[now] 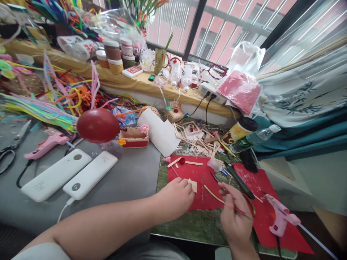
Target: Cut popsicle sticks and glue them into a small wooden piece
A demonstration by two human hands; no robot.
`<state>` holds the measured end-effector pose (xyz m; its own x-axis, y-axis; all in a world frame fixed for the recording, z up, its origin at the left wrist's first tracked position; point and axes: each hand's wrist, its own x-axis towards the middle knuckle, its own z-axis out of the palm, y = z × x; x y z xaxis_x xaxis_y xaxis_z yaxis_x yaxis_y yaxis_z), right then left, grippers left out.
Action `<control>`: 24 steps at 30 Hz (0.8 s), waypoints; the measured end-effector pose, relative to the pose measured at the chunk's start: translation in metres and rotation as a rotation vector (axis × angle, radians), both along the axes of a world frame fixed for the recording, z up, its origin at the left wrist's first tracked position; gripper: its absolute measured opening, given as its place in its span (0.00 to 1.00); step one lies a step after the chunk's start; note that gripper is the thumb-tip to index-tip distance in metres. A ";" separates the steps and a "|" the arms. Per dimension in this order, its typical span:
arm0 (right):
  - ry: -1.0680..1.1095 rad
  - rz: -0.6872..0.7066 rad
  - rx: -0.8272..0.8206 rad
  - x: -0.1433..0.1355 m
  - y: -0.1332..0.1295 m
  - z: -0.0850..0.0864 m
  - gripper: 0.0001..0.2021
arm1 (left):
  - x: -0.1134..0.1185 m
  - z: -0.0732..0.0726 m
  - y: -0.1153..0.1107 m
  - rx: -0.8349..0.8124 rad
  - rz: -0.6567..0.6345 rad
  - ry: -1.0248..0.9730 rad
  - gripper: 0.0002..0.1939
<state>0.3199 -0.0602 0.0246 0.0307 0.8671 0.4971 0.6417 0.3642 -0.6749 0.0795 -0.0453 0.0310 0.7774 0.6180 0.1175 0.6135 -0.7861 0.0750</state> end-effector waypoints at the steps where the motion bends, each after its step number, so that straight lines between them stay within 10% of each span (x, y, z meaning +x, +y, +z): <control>1: 0.164 -0.079 0.033 -0.001 0.004 0.003 0.16 | 0.003 -0.003 -0.005 0.018 -0.015 0.005 0.18; 5: 0.569 -0.148 -0.101 -0.023 0.023 -0.002 0.24 | 0.020 -0.020 -0.028 0.042 0.061 0.033 0.32; 13: 0.730 0.151 -0.661 -0.058 0.039 -0.039 0.17 | 0.031 -0.026 -0.037 0.010 0.084 0.059 0.44; 24: 0.624 0.137 -0.674 -0.059 0.039 -0.041 0.18 | 0.027 -0.023 -0.030 0.013 0.051 0.057 0.39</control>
<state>0.2611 -0.0212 -0.0164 -0.0016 0.9826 -0.1855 0.0713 -0.1849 -0.9802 0.1068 -0.0757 0.0083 0.7504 0.6558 0.0824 0.6559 -0.7543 0.0291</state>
